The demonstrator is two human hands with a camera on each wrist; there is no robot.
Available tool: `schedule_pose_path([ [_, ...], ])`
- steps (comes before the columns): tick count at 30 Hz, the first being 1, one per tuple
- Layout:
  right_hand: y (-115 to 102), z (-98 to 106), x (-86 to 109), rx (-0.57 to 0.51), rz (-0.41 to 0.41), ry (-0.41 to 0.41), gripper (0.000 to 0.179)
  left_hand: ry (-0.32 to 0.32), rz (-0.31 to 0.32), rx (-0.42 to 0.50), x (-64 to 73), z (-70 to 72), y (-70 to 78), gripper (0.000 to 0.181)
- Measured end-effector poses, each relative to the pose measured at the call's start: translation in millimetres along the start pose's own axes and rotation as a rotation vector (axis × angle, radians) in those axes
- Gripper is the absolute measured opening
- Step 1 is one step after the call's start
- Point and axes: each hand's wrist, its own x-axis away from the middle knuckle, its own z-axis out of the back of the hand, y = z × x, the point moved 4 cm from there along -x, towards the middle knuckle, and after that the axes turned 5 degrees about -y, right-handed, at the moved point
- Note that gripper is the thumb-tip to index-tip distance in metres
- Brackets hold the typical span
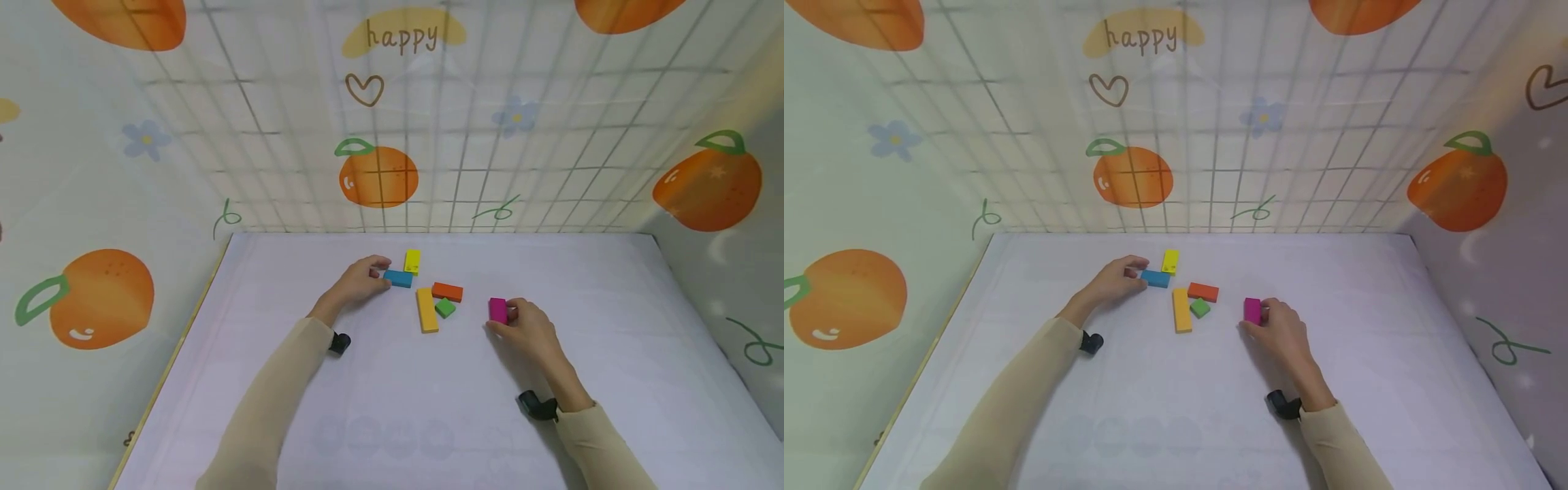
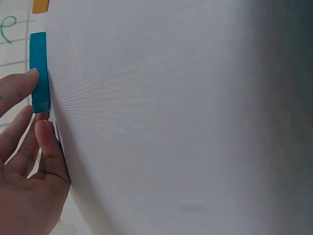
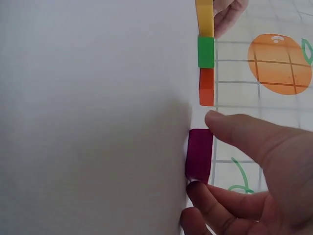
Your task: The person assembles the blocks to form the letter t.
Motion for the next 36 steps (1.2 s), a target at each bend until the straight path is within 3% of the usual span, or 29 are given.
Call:
schedule_pose_path([
  [8, -1.6, -1.2, 1.7, 0.003, 0.005, 0.004, 0.061, -0.031, -0.008, -0.074, -2.0, -3.5, 3.7, 0.047],
  [16, -2.5, -0.8, 1.1, -0.009, 0.006, 0.006, 0.057, -0.058, -0.064, -0.214, -5.4, -6.8, 7.7, 0.046],
  [27, -1.5, 0.5, 1.1, -0.004, 0.022, 0.013, 0.049, -0.08, -0.1, -0.291, -5.5, -7.8, 10.2, 0.039],
  [36, -0.4, 1.4, 0.7, 0.039, 0.011, 0.038, 0.047, -0.096, -0.093, -0.28, -5.8, -8.1, 11.2, 0.038],
])
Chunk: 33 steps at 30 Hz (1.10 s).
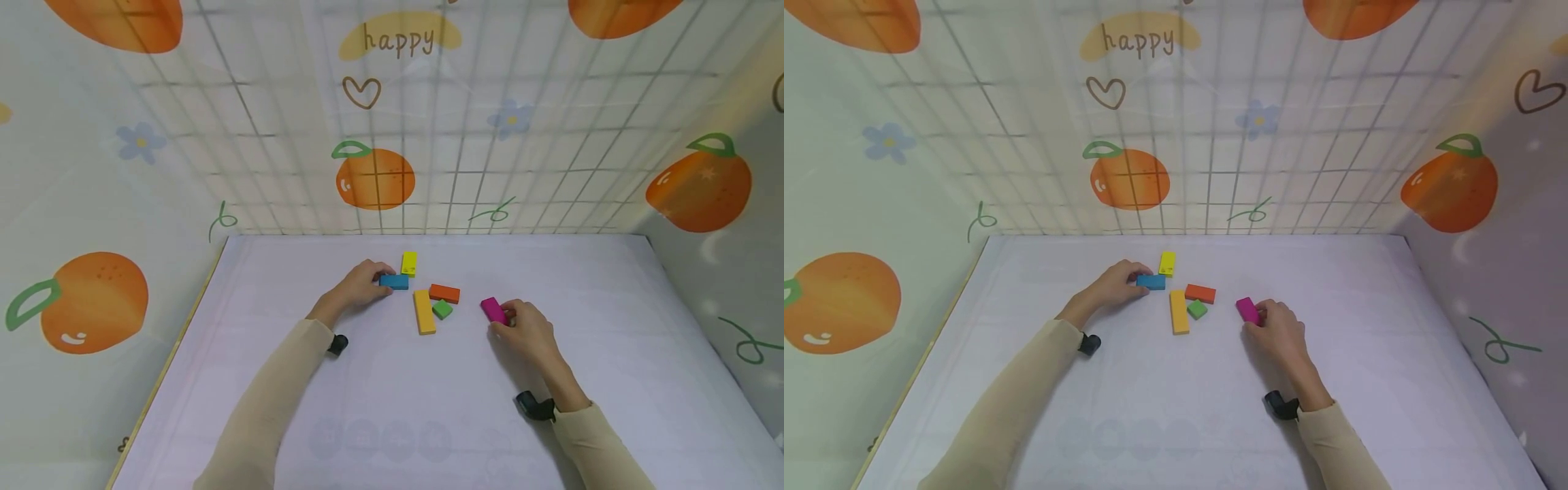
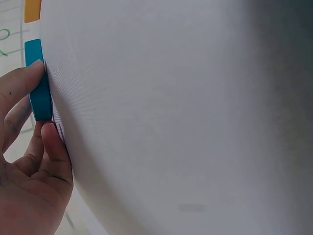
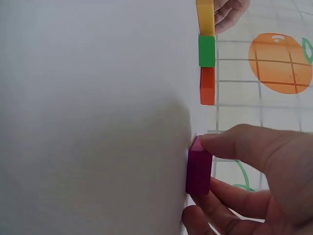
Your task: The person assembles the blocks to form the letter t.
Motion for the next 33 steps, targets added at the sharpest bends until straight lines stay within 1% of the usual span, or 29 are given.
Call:
schedule_pose_path([
  [5, -0.7, 0.5, 0.2, -0.003, -0.008, -0.005, 0.047, 0.006, 0.008, 0.001, 1.5, -0.4, -0.4, 0.038],
  [12, -0.1, 2.1, 1.0, -0.006, 0.022, 0.018, 0.043, 0.021, 0.017, 0.022, 4.2, 0.3, -4.0, 0.039],
  [16, 0.3, 3.3, 2.1, -0.014, 0.032, 0.028, 0.041, 0.03, 0.003, 0.03, 10.0, 3.1, -3.8, 0.039],
  [22, -3.6, 5.4, 3.4, -0.036, 0.047, 0.028, 0.04, 0.037, -0.015, 0.034, 27.7, 7.3, -4.3, 0.04],
  [28, -8.5, 5.5, 6.8, -0.064, 0.099, 0.035, 0.036, 0.035, -0.036, 0.023, 48.0, 7.6, -7.5, 0.039],
  [33, -16.1, 4.1, 10.8, -0.081, 0.146, 0.033, 0.034, 0.043, -0.043, 0.044, 67.1, 6.4, -4.3, 0.038],
])
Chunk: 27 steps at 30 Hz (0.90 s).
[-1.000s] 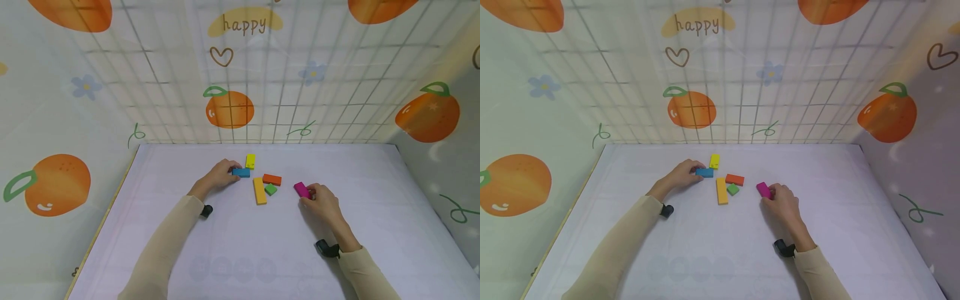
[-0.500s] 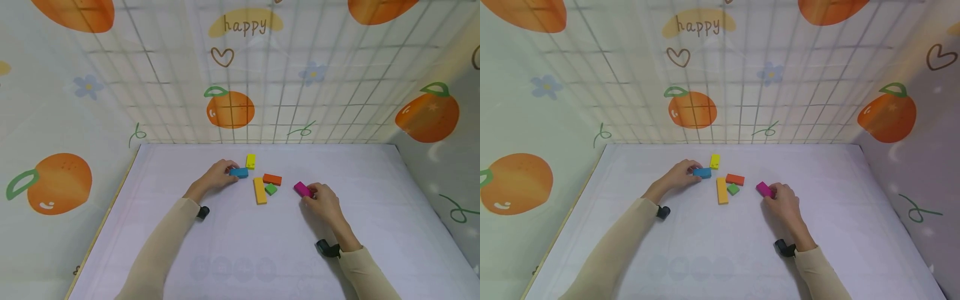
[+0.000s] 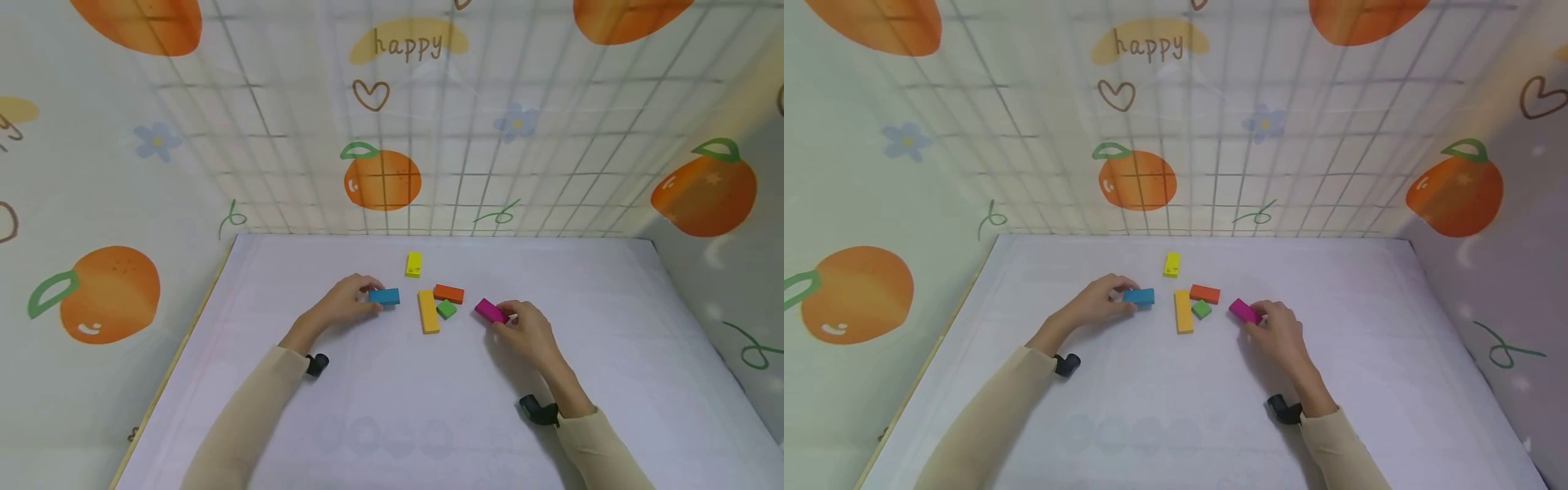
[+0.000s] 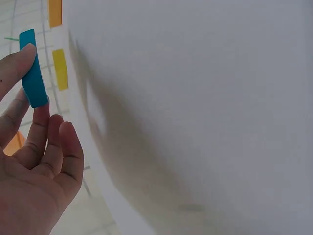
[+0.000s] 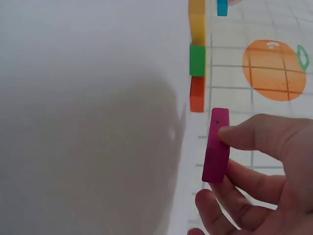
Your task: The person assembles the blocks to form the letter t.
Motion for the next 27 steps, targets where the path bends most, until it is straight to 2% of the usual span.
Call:
schedule_pose_path([
  [8, -22.2, -4.6, 1.6, -0.011, 0.14, 0.014, 0.032, -0.003, -0.037, -0.01, 25.1, -4.1, 5.6, 0.037],
  [13, -33.7, -11.5, -0.2, -0.018, 0.185, -0.01, 0.032, -0.001, -0.069, -0.011, 36.5, -3.1, 7.0, 0.038],
  [17, -41.0, -18.2, -3.1, -0.02, 0.219, -0.036, 0.031, 0.002, -0.078, -0.012, 42.9, -2.0, 6.0, 0.038],
  [22, -50.7, -26.7, -8.2, 0.01, 0.254, -0.062, 0.032, 0.001, -0.061, -0.02, 48.0, -4.0, -1.9, 0.038],
  [27, -60.3, -37.8, -16.2, 0.017, 0.277, -0.108, 0.032, 0.007, -0.075, -0.018, 50.3, -6.0, -7.9, 0.038],
])
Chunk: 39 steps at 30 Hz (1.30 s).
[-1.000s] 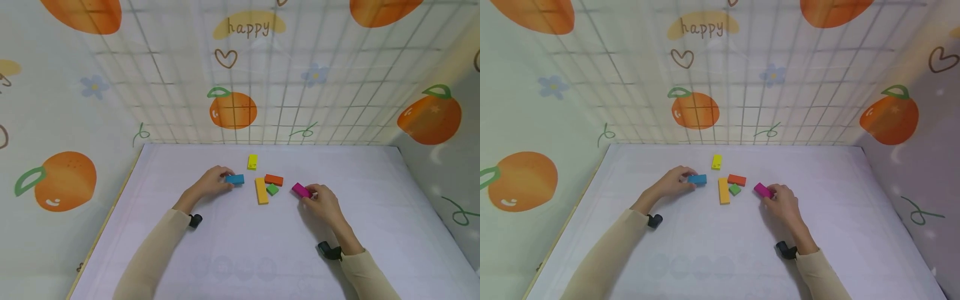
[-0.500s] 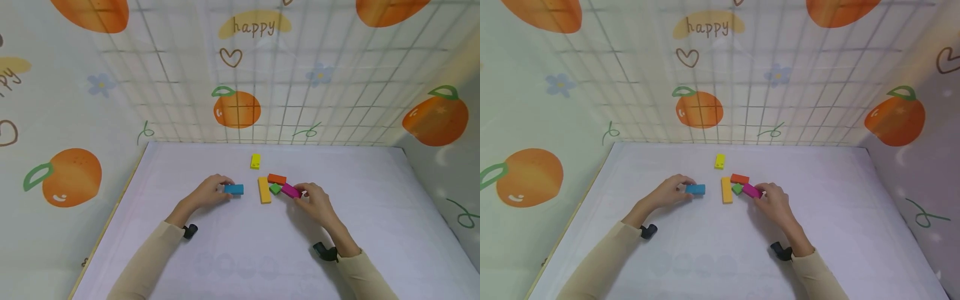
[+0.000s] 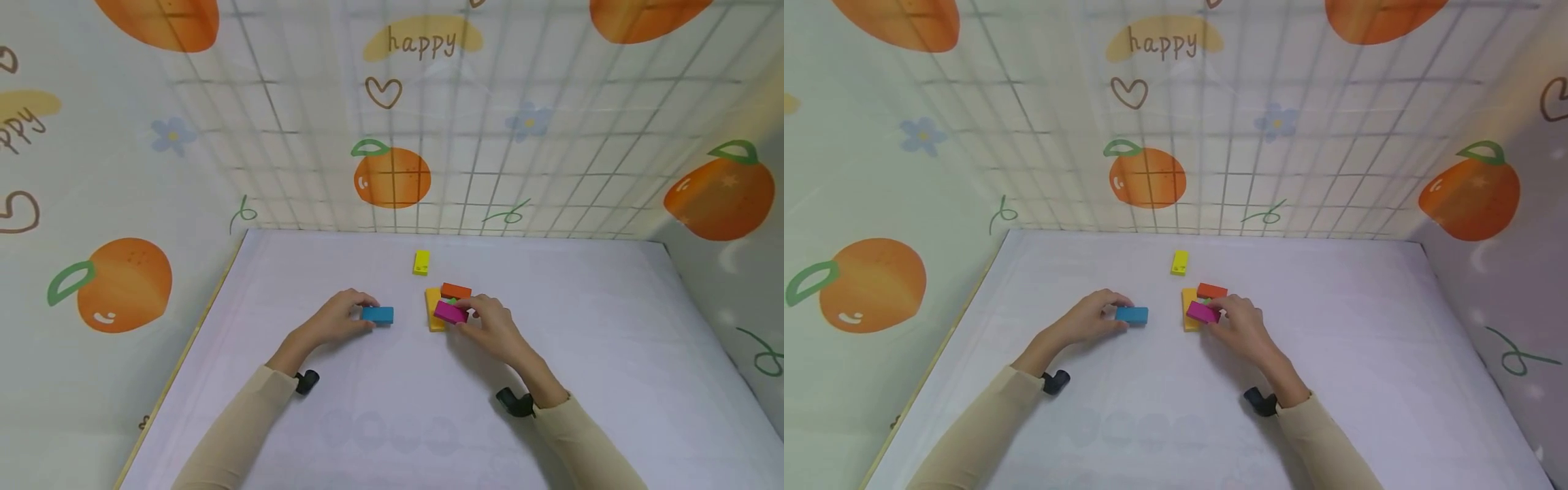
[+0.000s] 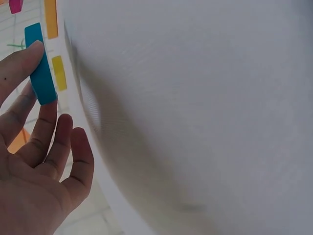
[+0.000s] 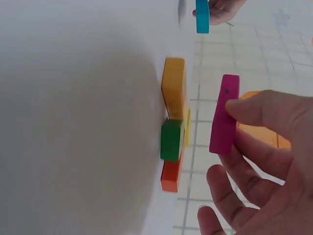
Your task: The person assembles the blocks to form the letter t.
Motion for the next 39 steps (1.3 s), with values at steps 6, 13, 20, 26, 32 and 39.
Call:
schedule_pose_path([
  [6, -8.0, -10.0, -11.5, -0.017, 0.025, -0.047, 0.037, -0.008, -0.001, -0.005, -0.2, -1.9, -3.8, 0.038],
  [13, -13.9, -21.7, -23.1, -0.033, 0.094, -0.072, 0.034, -0.008, -0.004, -0.006, 0.8, -2.9, -7.1, 0.037],
  [20, -21.2, -31.5, -32.9, -0.022, 0.113, -0.118, 0.033, -0.016, 0.001, -0.02, -0.7, -3.8, -9.2, 0.036],
  [26, -25.6, -37.6, -39.1, -0.019, 0.115, -0.157, 0.032, -0.019, 0.012, -0.024, -0.4, -2.9, -9.2, 0.036],
  [32, -28.2, -42.8, -43.4, 0.013, 0.099, -0.188, 0.032, -0.025, 0.018, -0.018, -0.2, -2.9, -8.6, 0.035],
  [39, -29.6, -47.6, -46.5, 0.056, 0.068, -0.207, 0.031, -0.031, 0.035, -0.027, 0.7, -3.9, -7.6, 0.036],
])
